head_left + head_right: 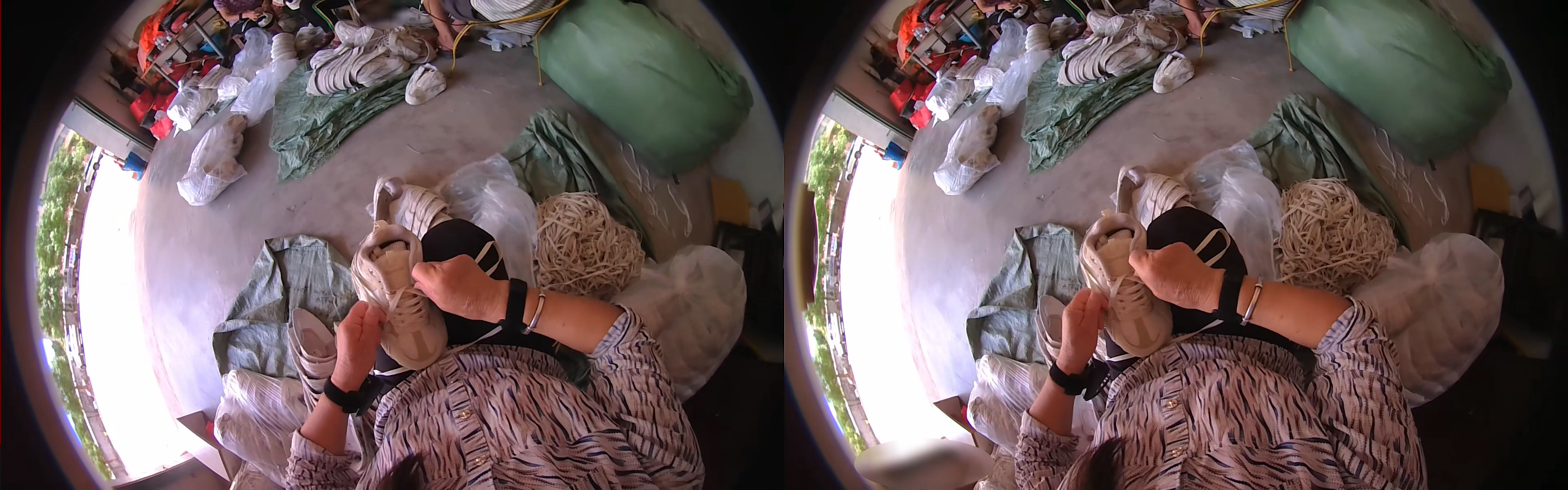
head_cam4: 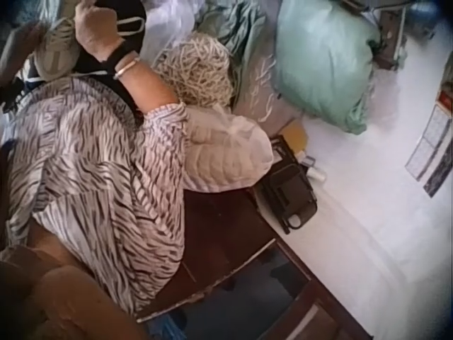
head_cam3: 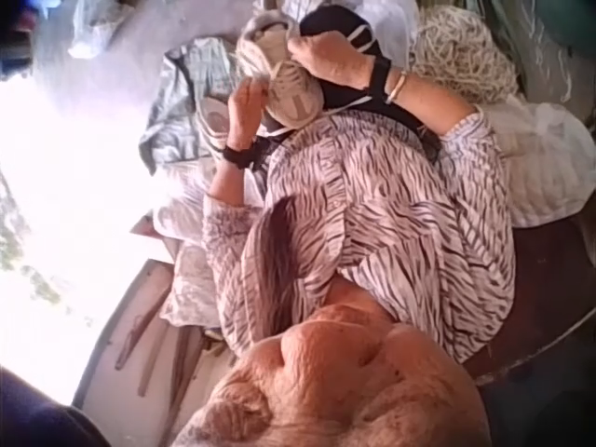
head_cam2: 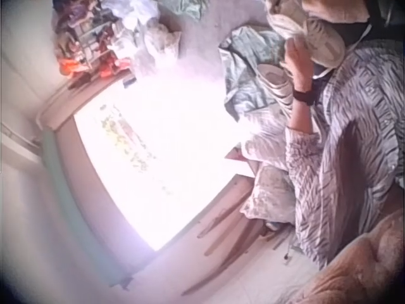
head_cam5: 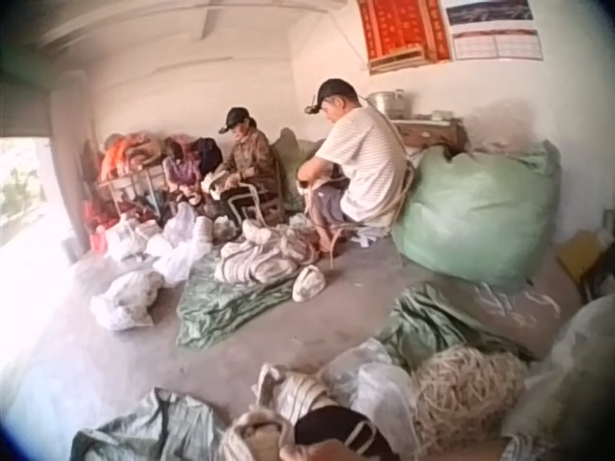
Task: The recorder is lacing a tan sneaker while sitting on the floor among several bags of shoe parts and other workers.
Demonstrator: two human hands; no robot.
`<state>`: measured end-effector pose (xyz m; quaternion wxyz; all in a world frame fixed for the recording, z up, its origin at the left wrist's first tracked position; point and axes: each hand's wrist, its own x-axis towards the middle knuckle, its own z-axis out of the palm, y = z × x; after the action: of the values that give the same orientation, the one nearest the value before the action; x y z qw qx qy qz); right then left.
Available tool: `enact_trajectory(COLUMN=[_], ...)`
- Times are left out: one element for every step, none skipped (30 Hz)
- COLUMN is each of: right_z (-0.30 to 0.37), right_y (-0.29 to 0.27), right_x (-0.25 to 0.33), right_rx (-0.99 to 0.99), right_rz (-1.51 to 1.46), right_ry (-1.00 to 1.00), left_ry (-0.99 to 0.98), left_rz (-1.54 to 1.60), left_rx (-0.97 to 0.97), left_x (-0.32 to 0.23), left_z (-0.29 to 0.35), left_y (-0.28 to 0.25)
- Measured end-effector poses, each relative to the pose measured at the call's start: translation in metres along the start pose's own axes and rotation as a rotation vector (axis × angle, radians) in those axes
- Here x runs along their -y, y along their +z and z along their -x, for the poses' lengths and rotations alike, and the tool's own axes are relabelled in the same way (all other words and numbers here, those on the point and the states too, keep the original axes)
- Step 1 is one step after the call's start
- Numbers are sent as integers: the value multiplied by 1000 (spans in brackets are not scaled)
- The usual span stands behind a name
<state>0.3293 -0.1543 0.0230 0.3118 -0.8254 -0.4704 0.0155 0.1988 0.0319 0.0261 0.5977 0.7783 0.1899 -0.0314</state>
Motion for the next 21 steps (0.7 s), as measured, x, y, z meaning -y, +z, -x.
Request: enact_trajectory(right_z=[-2, -3, -4, -7, -9, -12, -14, -19, -25, -30, -31, -32, -33, -35, -38, -41, -46, -54, -64, -70, -66], right_y=[-2, -6, -13, -17, -21, -23, -22, -26, -31, -34, -34, -33, -33, -33, -32, -32, -36, -37, -35, -34, -34], right_x=[-3, -8, -12, -15, -17, -19, -20, -17, -13, -11, -12, -14, -15, -14, -12, -10, -7, -8, -9, -8, -2], right_rx=[9, 18, 77, 79, 102, 124, 83, 82, -8, -101, -103, 18, 137, 133, 248, 362, 471, 592, 649, 707, 663], right_rz=[-53, -102, -102, -100, -56, -13, 35, 36, 115, 194, 195, 190, 185, 185, 241, 297, 225, 112, 129, 147, 235], right_ry=[-36, -64, -91, -95, -184, -272, -317, -322, -469, -615, -613, -561, -507, -508, -496, -482, -349, -185, -148, -108, -145], left_ry=[59, 60, 45, 31, -18, -17, 90, 197, 204, 206, 166, 126, 126, 80, 33, 35, 53, 70, 72, 133, 194], left_rz=[-134, -130, -123, -117, -111, -109, -32, 44, 138, 137, 211, 284, 282, 241, 199, 195, 75, -45, -49, -125, -200], left_rx=[24, 21, 70, 118, 117, 112, -22, -155, -196, -197, -188, -178, -173, -85, 3, 3, 52, 100, 101, 42, -18], left_x=[5, 4, 1, -1, -4, -9, -15, -18, -18, -21, -25, -27, -24, -17, -11, -6, -1, 1, 0, -2, -5], left_z=[2, 3, 4, 4, 3, 2, 0, 0, 0, -1, 0, 0, 0, 0, 0, 2, 3, 4, 3, 2, 1], left_y=[0, -1, -6, -11, -18, -16, -11, -7, -4, -3, -2, -1, 0, 0, 0, -1, 0, -1, -2, -4, -6])
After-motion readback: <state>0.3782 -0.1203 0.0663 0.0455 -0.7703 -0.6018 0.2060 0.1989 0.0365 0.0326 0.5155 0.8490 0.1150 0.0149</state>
